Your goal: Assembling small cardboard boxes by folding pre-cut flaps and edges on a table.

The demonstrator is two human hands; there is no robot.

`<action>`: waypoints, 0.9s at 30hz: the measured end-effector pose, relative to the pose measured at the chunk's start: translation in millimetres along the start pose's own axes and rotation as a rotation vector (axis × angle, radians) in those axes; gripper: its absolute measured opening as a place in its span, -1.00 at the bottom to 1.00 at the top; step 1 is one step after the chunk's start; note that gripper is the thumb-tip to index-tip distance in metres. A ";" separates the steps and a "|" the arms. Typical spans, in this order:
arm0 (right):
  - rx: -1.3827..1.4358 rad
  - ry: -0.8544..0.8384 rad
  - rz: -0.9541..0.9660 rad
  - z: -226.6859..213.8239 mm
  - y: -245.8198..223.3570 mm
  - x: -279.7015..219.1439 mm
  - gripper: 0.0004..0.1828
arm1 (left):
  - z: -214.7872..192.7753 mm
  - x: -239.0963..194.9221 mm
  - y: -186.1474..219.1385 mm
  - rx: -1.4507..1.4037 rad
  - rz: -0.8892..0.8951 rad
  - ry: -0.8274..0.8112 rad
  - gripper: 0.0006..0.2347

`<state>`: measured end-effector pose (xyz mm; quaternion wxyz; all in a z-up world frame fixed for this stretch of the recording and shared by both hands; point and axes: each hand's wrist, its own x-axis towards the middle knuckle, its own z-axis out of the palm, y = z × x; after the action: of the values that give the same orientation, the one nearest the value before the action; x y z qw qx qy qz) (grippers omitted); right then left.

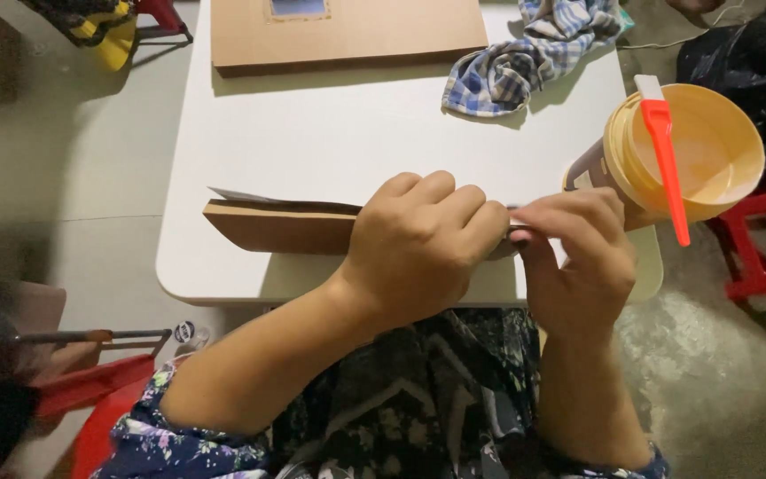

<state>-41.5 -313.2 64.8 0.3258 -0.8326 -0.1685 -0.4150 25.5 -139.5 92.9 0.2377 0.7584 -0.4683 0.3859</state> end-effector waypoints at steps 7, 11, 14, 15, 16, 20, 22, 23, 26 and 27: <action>-0.070 -0.024 0.072 -4.8 4.3 0.1 -0.87 | -35.5 -16.9 -24.5 0.074 -0.045 -0.163 -0.83; -0.064 -0.076 0.040 -11.2 11.1 0.7 -0.88 | -60.0 -31.2 -45.2 0.022 -0.120 -0.206 -0.83; -0.140 -0.107 -0.024 -10.5 4.0 8.3 -0.86 | -63.0 -35.1 -47.2 -0.007 -0.137 -0.181 -0.84; -0.219 -0.110 -0.088 -10.0 1.0 11.5 -0.84 | -62.3 -35.3 -46.2 -0.016 -0.134 -0.162 -0.81; -0.213 -0.115 -0.096 -5.7 -8.2 17.7 -0.84 | -62.0 -35.2 -45.8 -0.009 -0.142 -0.158 -0.81; -0.326 -0.162 -0.211 11.8 -30.0 31.7 -0.91 | -56.3 -34.2 -42.9 -0.020 -0.126 -0.148 -0.83; -0.331 -0.171 -0.255 19.7 -32.5 34.1 -0.95 | -55.7 -34.4 -41.8 -0.010 -0.125 -0.133 -0.83; -0.281 -0.181 -0.244 23.0 -33.9 35.0 -0.89 | -57.4 -34.9 -42.1 -0.027 -0.147 -0.145 -0.81; -0.245 -0.189 -0.232 27.4 -33.5 35.9 -0.85 | -71.2 -39.3 -50.3 -0.026 -0.236 -0.214 -0.80; -0.263 -0.184 -0.225 28.0 -32.3 35.9 -0.84 | -77.2 -41.2 -54.3 -0.012 -0.297 -0.276 -0.80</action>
<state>-21.5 -270.1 94.1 0.1490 -0.8782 -0.2339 -0.3896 35.2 -37.7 105.1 0.2301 0.8635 -0.3817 0.2361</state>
